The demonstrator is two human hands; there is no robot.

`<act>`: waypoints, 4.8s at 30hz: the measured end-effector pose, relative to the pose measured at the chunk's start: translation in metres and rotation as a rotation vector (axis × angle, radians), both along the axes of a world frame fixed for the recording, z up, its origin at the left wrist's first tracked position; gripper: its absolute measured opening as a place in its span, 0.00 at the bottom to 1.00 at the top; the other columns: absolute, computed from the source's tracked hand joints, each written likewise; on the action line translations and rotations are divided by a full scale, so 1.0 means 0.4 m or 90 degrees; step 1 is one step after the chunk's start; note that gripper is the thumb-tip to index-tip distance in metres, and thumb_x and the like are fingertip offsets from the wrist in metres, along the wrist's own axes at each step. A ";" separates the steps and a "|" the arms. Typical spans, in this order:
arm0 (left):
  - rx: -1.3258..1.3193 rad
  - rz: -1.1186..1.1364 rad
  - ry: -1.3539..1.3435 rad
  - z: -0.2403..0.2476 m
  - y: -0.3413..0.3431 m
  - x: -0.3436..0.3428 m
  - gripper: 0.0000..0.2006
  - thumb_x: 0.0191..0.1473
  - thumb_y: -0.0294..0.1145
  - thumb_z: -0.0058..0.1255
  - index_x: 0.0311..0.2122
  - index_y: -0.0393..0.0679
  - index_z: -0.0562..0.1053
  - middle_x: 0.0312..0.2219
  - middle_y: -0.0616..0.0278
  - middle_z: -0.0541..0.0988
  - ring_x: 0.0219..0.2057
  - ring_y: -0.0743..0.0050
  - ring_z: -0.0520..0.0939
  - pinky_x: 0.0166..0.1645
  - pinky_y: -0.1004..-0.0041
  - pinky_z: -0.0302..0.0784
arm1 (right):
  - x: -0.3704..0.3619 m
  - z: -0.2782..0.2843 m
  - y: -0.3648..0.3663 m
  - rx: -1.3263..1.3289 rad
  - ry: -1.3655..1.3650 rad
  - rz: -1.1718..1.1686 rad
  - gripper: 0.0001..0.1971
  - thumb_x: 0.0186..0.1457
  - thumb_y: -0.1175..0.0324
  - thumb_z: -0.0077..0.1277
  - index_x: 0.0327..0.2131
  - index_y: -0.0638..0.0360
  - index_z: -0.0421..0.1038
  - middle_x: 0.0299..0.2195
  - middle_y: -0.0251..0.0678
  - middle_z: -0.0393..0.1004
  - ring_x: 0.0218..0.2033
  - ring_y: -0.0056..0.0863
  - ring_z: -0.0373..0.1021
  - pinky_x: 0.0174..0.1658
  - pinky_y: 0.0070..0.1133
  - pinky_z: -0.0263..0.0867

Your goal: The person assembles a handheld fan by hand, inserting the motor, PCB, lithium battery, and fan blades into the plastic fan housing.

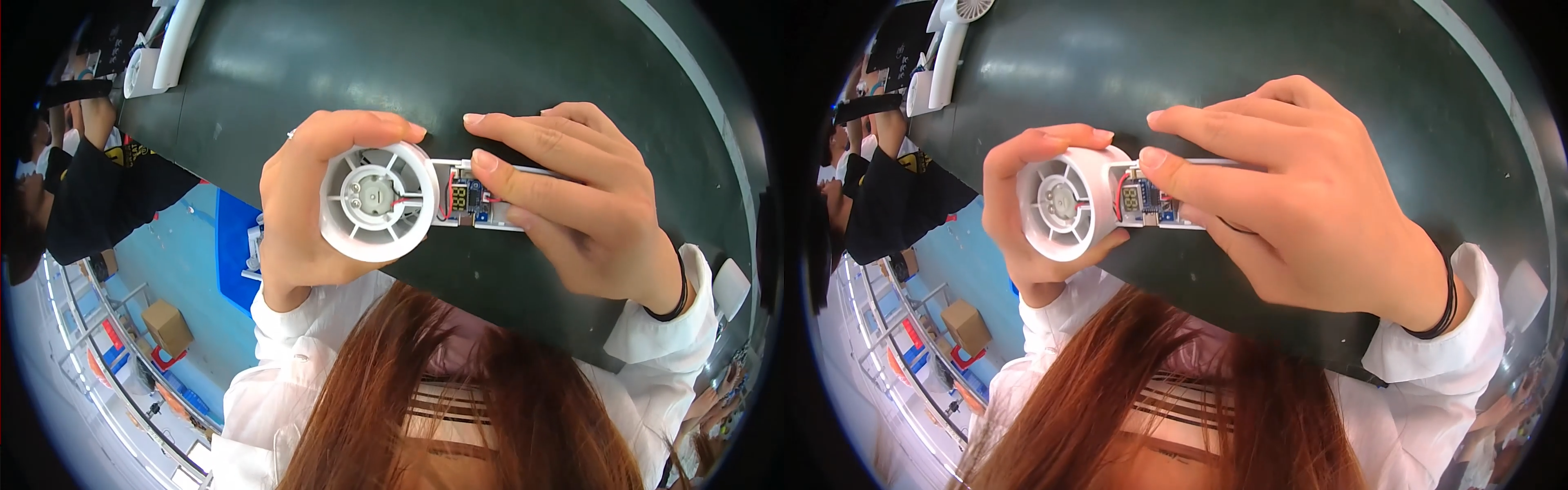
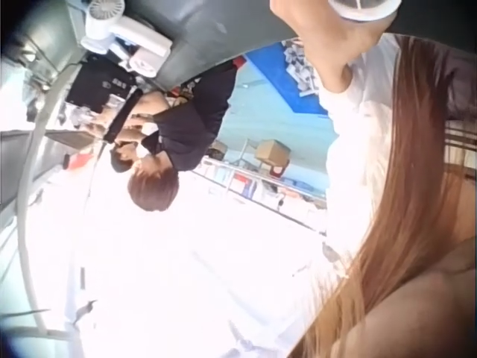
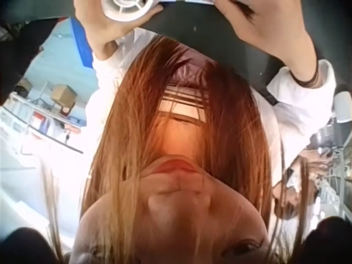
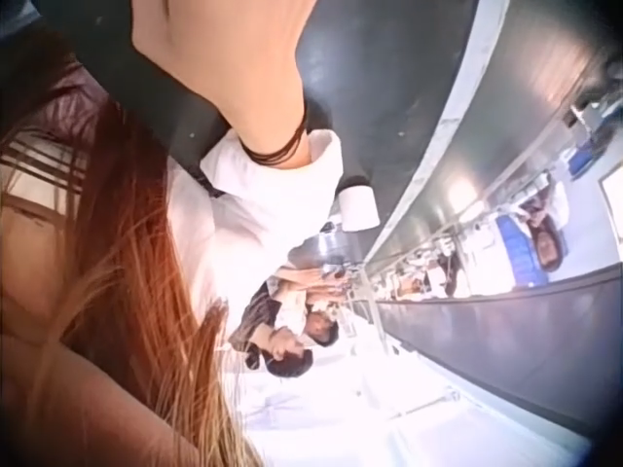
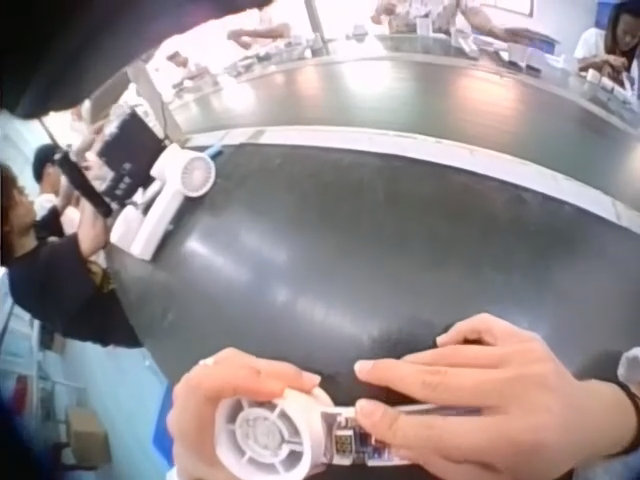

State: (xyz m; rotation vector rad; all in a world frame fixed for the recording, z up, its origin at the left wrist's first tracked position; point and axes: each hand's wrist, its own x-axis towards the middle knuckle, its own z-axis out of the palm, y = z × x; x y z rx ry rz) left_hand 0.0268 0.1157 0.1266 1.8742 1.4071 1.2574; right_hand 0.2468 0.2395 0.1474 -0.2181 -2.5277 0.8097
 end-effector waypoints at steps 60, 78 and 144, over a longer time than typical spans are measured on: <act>0.060 0.117 -0.087 -0.001 0.071 -0.018 0.26 0.30 0.21 0.68 0.40 0.38 0.71 0.33 0.49 0.81 0.36 0.60 0.82 0.41 0.69 0.76 | -0.086 0.042 0.144 -0.184 -0.105 0.113 0.25 0.26 0.69 0.40 0.33 0.63 0.77 0.41 0.53 0.75 0.29 0.39 0.69 0.39 0.27 0.57; 0.035 0.482 -0.043 0.194 -0.190 -0.415 0.32 0.31 0.25 0.67 0.46 0.38 0.66 0.39 0.61 0.78 0.41 0.78 0.79 0.49 0.77 0.72 | -0.523 0.116 0.070 -0.636 0.034 0.205 0.36 0.58 0.48 0.42 0.61 0.67 0.54 0.41 0.50 0.75 0.33 0.27 0.73 0.39 0.21 0.67; 0.422 0.818 0.457 0.003 0.028 -0.445 0.27 0.47 0.37 0.64 0.48 0.31 0.68 0.49 0.47 0.71 0.52 0.51 0.70 0.57 0.59 0.63 | 0.617 0.161 -0.117 0.286 -0.073 -0.911 0.27 0.44 0.81 0.54 0.53 0.60 0.67 0.48 0.42 0.71 0.47 0.35 0.69 0.51 0.25 0.63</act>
